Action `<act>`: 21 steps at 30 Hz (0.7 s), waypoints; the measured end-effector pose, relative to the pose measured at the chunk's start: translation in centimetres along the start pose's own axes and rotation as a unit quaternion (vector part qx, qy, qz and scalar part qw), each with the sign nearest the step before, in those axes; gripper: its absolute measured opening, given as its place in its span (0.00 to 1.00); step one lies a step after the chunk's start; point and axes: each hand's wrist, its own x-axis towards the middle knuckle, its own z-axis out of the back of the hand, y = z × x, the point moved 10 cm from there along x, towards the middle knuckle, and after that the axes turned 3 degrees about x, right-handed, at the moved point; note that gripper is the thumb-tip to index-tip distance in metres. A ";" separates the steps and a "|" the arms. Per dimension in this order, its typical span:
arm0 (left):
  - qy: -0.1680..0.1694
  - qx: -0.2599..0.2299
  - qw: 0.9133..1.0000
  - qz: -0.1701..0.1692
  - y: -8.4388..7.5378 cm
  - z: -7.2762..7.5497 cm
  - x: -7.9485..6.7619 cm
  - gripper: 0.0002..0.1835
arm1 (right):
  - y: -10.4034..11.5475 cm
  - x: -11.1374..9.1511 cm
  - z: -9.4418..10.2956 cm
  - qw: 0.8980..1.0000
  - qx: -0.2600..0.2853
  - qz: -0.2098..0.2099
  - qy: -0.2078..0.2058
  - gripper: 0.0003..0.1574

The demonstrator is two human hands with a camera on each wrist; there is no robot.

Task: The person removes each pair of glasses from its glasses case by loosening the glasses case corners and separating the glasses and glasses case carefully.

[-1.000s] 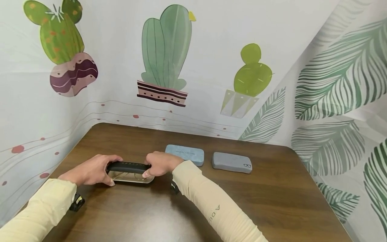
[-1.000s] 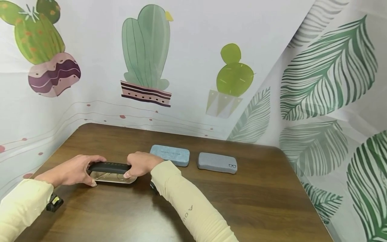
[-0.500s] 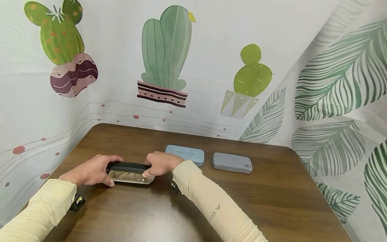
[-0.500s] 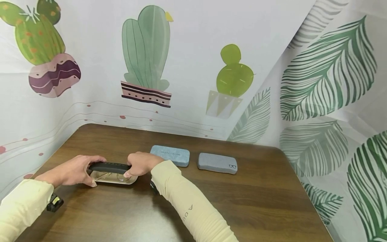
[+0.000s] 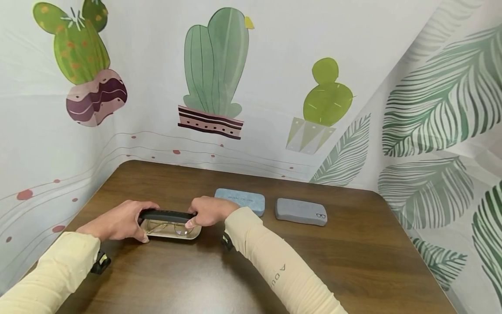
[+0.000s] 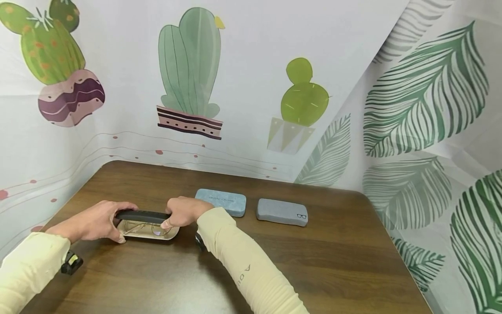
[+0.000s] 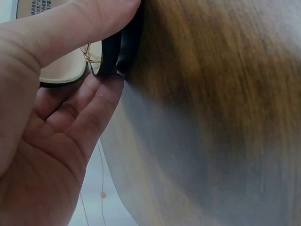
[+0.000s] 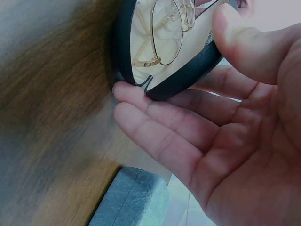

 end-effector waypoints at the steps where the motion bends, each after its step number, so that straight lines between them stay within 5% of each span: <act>1: 0.000 0.000 1.000 0.000 0.0 0.0 0.0 0.47 | 0.0 0.0 0.0 1.000 0.000 0.000 0.000 0.22; 21: 0.003 -0.016 1.000 0.014 0.4 -0.1 0.1 0.48 | -0.9 0.0 0.0 0.999 0.038 -0.024 0.003 0.28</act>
